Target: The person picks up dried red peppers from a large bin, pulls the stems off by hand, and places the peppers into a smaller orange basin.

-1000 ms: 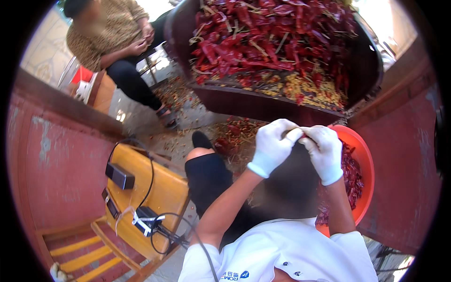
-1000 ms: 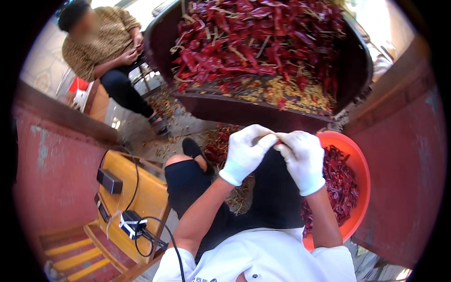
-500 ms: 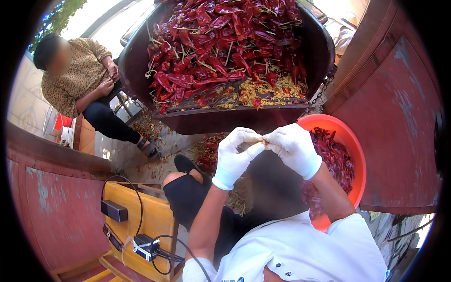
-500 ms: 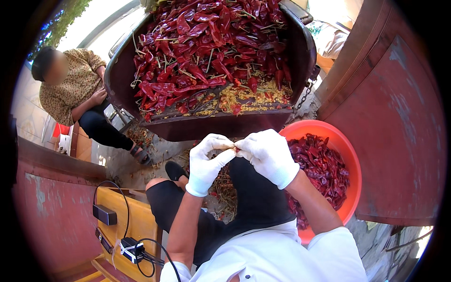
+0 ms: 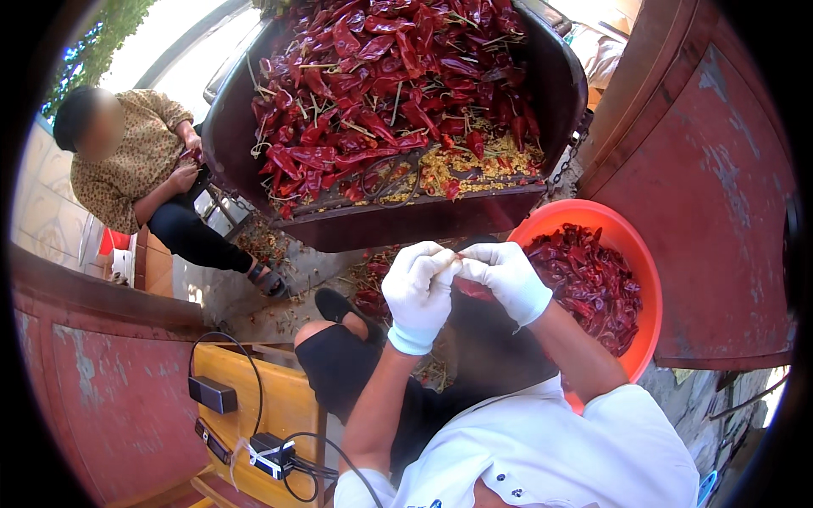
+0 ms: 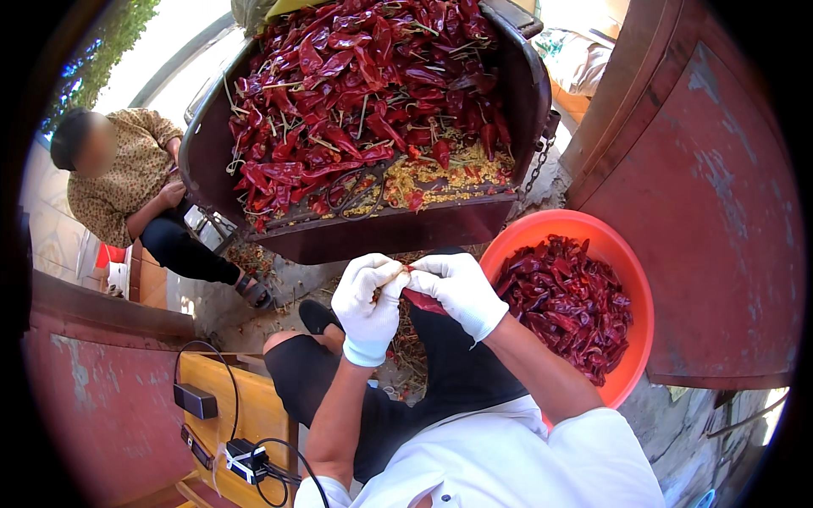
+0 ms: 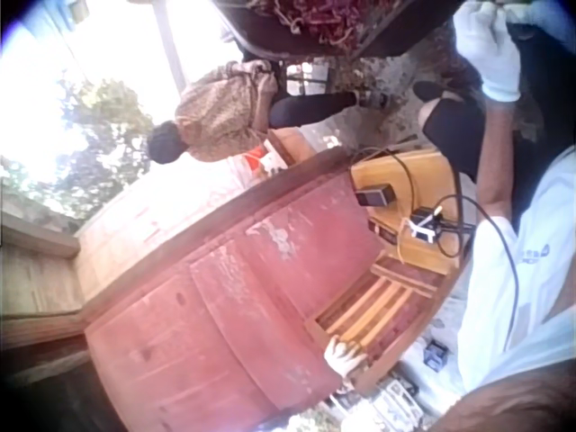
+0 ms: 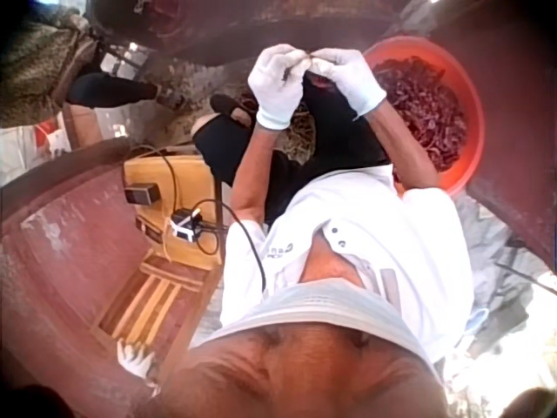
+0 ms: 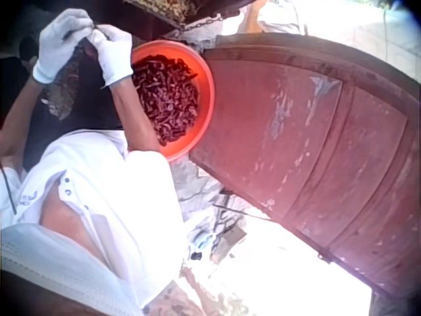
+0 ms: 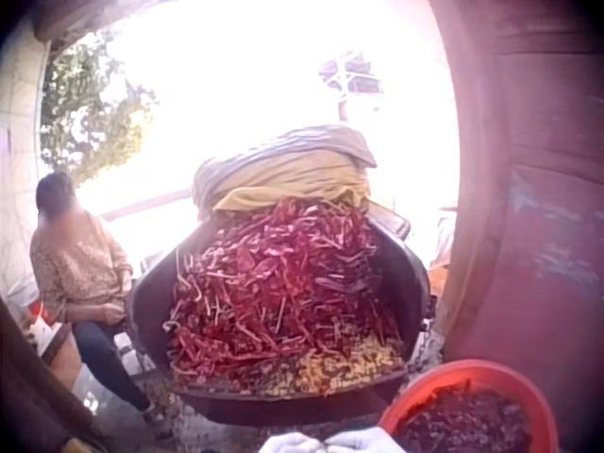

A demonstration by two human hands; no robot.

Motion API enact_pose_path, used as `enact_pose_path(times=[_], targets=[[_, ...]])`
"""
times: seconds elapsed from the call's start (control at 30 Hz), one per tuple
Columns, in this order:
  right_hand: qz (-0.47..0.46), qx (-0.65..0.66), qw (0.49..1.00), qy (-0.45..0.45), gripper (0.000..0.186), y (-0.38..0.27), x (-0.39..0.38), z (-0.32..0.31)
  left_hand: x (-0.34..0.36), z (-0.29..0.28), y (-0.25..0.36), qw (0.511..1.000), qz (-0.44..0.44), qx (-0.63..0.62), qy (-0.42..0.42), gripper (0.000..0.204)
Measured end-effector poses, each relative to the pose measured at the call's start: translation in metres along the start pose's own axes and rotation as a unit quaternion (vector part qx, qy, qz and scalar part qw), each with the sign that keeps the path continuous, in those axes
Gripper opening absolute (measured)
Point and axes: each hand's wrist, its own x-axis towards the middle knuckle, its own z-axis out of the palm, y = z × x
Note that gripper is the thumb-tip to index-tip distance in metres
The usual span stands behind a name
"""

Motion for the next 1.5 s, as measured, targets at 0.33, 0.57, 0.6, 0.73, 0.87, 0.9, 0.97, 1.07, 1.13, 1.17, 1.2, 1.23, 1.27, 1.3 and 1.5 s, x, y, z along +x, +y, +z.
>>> enact_pose_path(times=[0.33, 0.57, 0.6, 0.73, 0.87, 0.9, 0.97, 1.07, 1.13, 1.17, 1.2, 1.23, 1.27, 1.3, 1.5], targets=[[0.096, 0.406, 0.907, -0.058, 0.02, 0.015, 0.005, 0.01, -0.001, -0.005, -0.003, 0.858, -0.306, -0.397, 0.114, 0.005], [-0.024, 0.079, 0.978, 0.191, 0.023, 0.006, -0.024, -0.052, 0.023, -0.059, -0.016, 0.948, -0.308, -0.078, 0.032, 0.024], [-0.047, 0.011, 0.97, 0.237, 0.024, 0.017, -0.028, -0.071, 0.024, -0.058, -0.014, 0.952, -0.302, -0.034, 0.023, 0.032], [-0.032, -0.397, 0.861, 0.317, 0.029, 0.078, -0.043, -0.155, 0.025, -0.063, -0.016, 0.95, -0.265, -0.088, 0.138, 0.029], [-0.026, -0.431, 0.85, 0.301, 0.033, 0.113, -0.063, -0.174, 0.034, -0.073, -0.014, 0.921, -0.262, -0.114, 0.263, 0.028], [-0.016, -0.375, 0.887, 0.268, 0.031, 0.11, -0.059, -0.163, 0.033, -0.076, -0.013, 0.913, -0.257, -0.14, 0.285, 0.029], [0.078, -0.164, 0.963, 0.201, 0.03, 0.099, -0.038, -0.134, 0.031, -0.081, -0.015, 0.908, -0.238, -0.126, 0.321, 0.03], [0.104, -0.099, 0.988, 0.062, 0.032, 0.11, 0.002, -0.098, 0.029, -0.082, -0.017, 0.9, -0.213, -0.159, 0.346, 0.029], [0.118, -0.108, 0.987, -0.009, 0.032, 0.123, 0.035, -0.07, 0.023, -0.084, -0.018, 0.883, -0.202, -0.202, 0.371, 0.03], [0.127, -0.08, 0.988, -0.039, 0.032, 0.15, 0.053, -0.063, 0.02, -0.084, -0.016, 0.881, -0.213, -0.208, 0.367, 0.031], [0.007, -0.198, 0.973, -0.119, 0.032, 0.174, 0.074, -0.058, 0.02, -0.083, -0.013, 0.874, -0.22, -0.206, 0.382, 0.031], [-0.116, -0.306, 0.924, -0.197, 0.032, 0.194, 0.092, -0.052, 0.019, -0.083, -0.011, 0.866, -0.227, -0.202, 0.398, 0.031], [-0.057, -0.269, 0.939, -0.206, 0.033, 0.207, 0.104, -0.035, 0.015, -0.084, -0.012, 0.856, -0.213, -0.221, 0.416, 0.033], [0.006, -0.233, 0.948, -0.214, 0.033, 0.215, 0.114, -0.013, 0.015, -0.088, -0.009, 0.835, -0.226, -0.238, 0.441, 0.035], [-0.242, -0.57, 0.715, -0.324, 0.038, 0.298, 0.166, 0.092, -0.001, -0.105, -0.017, 0.844, -0.229, -0.3, 0.38, 0.04]])
